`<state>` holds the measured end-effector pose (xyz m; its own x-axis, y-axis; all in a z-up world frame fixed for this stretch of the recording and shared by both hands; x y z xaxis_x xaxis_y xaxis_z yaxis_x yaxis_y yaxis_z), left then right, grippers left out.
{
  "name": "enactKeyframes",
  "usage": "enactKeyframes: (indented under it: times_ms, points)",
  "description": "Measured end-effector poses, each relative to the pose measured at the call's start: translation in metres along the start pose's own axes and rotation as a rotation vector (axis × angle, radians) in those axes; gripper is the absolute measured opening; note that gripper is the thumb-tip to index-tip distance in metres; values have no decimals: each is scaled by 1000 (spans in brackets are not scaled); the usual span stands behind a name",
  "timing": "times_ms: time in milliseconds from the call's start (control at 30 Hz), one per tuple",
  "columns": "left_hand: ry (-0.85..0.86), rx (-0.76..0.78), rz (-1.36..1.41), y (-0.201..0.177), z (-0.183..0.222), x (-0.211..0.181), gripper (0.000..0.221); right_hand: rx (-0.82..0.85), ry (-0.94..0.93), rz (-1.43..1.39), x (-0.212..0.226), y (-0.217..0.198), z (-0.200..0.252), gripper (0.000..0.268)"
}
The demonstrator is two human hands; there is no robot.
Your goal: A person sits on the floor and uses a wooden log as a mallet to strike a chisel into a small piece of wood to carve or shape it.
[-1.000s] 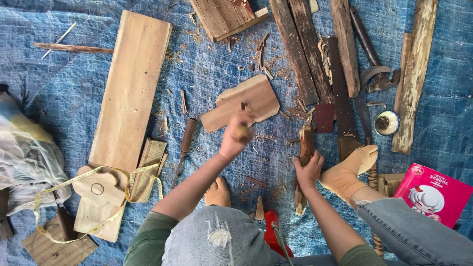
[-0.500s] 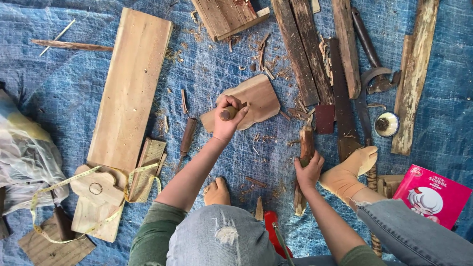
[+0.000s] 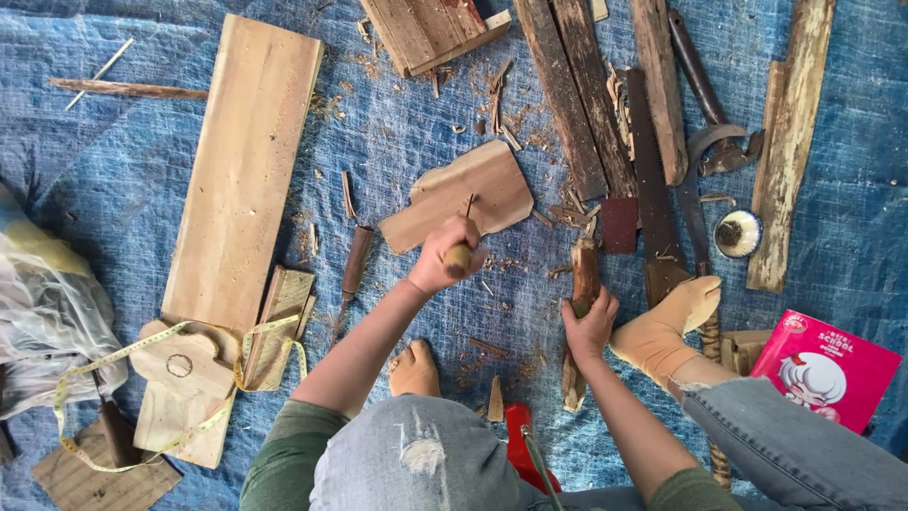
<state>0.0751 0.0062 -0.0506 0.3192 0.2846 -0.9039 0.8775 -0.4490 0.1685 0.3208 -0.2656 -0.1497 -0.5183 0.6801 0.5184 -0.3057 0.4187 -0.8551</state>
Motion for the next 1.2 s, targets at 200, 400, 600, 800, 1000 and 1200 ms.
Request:
enactKeyframes:
  times_ms: [200, 400, 600, 800, 1000, 1200]
  points:
    - [123, 287, -228, 17, 18, 1, 78, 14, 146, 43, 18, -26, 16, 97]
    - [89, 387, -272, 18, 16, 3, 83, 146, 215, 125, -6, -11, 31, 99]
    - [204, 458, -319, 21, 26, -14, 66, 156, 174, 122, -4, -12, 27, 94]
    - [244, 412, -320, 22, 11, -31, 66, 107, 160, 151, -27, 2, 25, 98]
    - [191, 386, -266, 21, 6, -36, 45, 35, 85, 96, -10, -10, 28, 95]
    - [165, 365, -267, 18, 12, -23, 20, 16, 76, 81, -2, -13, 29, 92]
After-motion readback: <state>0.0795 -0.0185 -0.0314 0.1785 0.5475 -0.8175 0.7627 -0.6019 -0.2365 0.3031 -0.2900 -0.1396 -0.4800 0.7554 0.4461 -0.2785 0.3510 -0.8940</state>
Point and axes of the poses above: each hand's wrist, its own z-axis away from the middle knuckle, its own y-axis out of the palm, x = y × z, the point moved 8 cm from there along -z, towards the middle knuckle, and after that the axes turned 9 degrees about -x, right-handed, at the moved point
